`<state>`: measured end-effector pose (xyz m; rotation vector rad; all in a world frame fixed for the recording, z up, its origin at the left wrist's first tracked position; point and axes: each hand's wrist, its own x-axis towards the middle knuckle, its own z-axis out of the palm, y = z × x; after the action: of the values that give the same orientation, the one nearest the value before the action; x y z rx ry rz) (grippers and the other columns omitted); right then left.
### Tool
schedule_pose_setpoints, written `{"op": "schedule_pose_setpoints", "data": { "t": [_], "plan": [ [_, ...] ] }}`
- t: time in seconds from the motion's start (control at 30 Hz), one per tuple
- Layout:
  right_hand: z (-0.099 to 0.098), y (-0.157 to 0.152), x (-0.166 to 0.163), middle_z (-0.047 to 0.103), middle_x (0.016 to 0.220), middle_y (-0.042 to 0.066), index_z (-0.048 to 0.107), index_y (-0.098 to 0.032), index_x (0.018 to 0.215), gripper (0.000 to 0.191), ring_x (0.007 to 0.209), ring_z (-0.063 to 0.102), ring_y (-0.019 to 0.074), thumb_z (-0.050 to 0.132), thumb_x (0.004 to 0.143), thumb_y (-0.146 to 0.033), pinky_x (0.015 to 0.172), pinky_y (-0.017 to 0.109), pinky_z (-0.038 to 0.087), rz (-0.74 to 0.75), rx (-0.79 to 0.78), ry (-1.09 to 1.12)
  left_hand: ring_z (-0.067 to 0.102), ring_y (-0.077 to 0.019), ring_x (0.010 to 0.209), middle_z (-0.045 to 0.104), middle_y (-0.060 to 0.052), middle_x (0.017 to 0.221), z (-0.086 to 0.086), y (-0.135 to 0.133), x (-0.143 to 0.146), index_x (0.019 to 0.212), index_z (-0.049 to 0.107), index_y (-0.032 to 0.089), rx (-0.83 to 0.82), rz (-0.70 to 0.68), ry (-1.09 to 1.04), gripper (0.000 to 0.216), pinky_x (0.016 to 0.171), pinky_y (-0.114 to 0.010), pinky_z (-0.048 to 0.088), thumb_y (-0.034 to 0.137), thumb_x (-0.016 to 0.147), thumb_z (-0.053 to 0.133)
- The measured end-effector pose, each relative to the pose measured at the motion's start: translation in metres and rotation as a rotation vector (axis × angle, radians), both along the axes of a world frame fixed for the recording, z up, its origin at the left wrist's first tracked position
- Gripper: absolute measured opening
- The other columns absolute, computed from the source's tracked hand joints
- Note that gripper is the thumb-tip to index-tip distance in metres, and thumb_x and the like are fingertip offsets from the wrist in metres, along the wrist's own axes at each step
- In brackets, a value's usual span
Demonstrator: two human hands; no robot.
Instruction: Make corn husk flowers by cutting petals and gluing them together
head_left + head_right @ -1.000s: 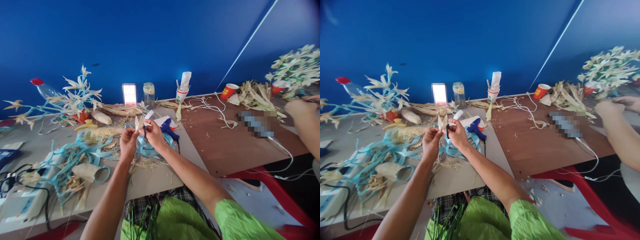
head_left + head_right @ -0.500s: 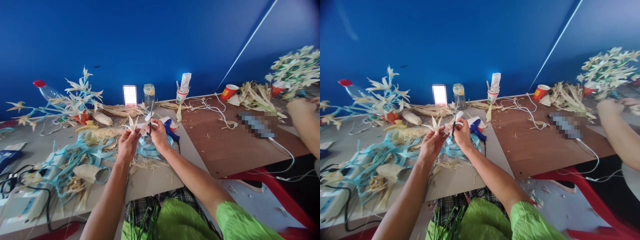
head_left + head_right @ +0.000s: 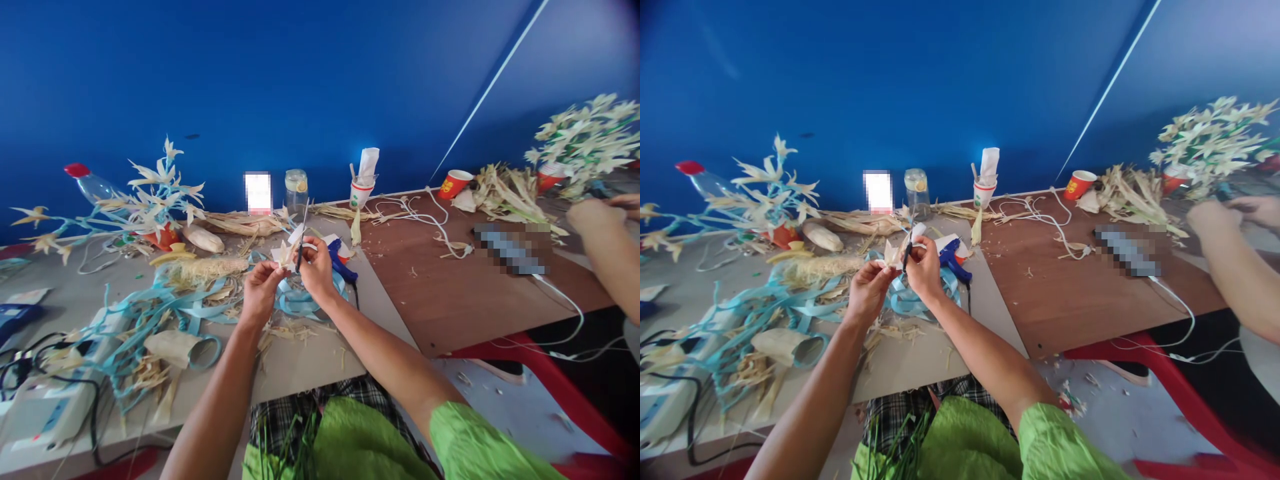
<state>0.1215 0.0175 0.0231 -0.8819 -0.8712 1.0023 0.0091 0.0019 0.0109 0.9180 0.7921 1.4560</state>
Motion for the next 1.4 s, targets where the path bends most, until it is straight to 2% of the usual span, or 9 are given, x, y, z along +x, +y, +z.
{"op": "schedule_pose_setpoints", "data": {
  "t": [0.17, 0.3, 0.4, 0.67, 0.9, 1.03, 1.4],
  "plan": [
    [-0.001, 0.002, 0.001, 0.058, 0.059, -0.009, 0.043, -0.021, 0.098, 0.043, 0.054, 0.056, 0.0090, 0.070, 0.064, -0.024, 0.053, 0.021, 0.041, 0.057, -0.021, 0.082, 0.061, -0.0085, 0.064, 0.063, 0.003, 0.067, 0.005, 0.001, -0.005, 0.072, 0.060, 0.016, -0.004, 0.055, -0.081, 0.024, 0.077, -0.027, 0.049, 0.023, 0.061, 0.079],
    [0.000, 0.002, 0.003, 0.057, 0.058, -0.009, 0.042, -0.022, 0.097, 0.046, 0.053, 0.055, 0.0095, 0.071, 0.062, -0.027, 0.053, 0.022, 0.040, 0.077, -0.048, 0.077, 0.063, -0.0102, 0.070, 0.067, 0.000, 0.079, 0.010, 0.001, -0.009, 0.068, 0.057, 0.016, -0.055, -0.017, -0.139, 0.026, 0.082, -0.032, 0.049, 0.023, 0.059, 0.080],
    [-0.001, 0.002, 0.005, 0.056, 0.057, -0.010, 0.042, -0.021, 0.097, 0.047, 0.050, 0.052, 0.0089, 0.072, 0.061, -0.026, 0.050, 0.022, 0.038, 0.077, -0.062, -0.003, 0.063, -0.0113, 0.073, 0.066, 0.000, 0.077, 0.010, 0.000, -0.009, 0.068, 0.057, 0.016, -0.081, -0.070, -0.105, 0.026, 0.082, -0.032, 0.048, 0.024, 0.059, 0.080],
    [-0.005, -0.001, 0.002, 0.055, 0.059, -0.008, 0.042, -0.020, 0.101, 0.042, 0.052, 0.051, 0.0095, 0.065, 0.065, -0.021, 0.051, 0.022, 0.037, 0.076, -0.023, -0.204, 0.057, -0.0076, 0.060, 0.061, 0.003, 0.066, -0.003, 0.003, -0.004, 0.075, 0.057, 0.015, -0.058, 0.033, 0.027, 0.028, 0.067, -0.023, 0.046, 0.028, 0.061, 0.078],
    [-0.004, -0.005, -0.005, 0.055, 0.064, -0.008, 0.042, -0.022, 0.101, 0.048, 0.055, 0.050, 0.0089, 0.069, 0.062, -0.026, 0.052, 0.022, 0.038, 0.215, -0.055, -0.051, 0.055, -0.0073, 0.060, 0.059, 0.003, 0.067, -0.005, 0.005, -0.006, 0.078, 0.056, 0.016, 0.011, 0.170, 0.063, 0.027, 0.065, -0.021, 0.044, 0.029, 0.065, 0.075],
    [-0.005, -0.010, -0.012, 0.053, 0.063, -0.009, 0.041, -0.022, 0.106, 0.055, 0.054, 0.049, 0.0085, 0.071, 0.060, -0.023, 0.049, 0.021, 0.036, 0.259, -0.096, -0.055, 0.054, -0.0066, 0.060, 0.058, 0.003, 0.068, -0.006, 0.007, -0.005, 0.078, 0.056, 0.016, 0.032, 0.228, 0.059, 0.028, 0.064, -0.020, 0.043, 0.030, 0.064, 0.076],
    [0.000, -0.012, -0.009, 0.055, 0.057, -0.010, 0.039, -0.020, 0.108, 0.057, 0.049, 0.050, 0.0087, 0.069, 0.060, -0.023, 0.048, 0.021, 0.038, 0.210, -0.152, -0.100, 0.057, -0.0081, 0.063, 0.059, 0.003, 0.068, -0.005, 0.005, -0.005, 0.079, 0.056, 0.016, 0.035, 0.172, 0.067, 0.027, 0.067, -0.022, 0.045, 0.030, 0.066, 0.075]
  ]
}}
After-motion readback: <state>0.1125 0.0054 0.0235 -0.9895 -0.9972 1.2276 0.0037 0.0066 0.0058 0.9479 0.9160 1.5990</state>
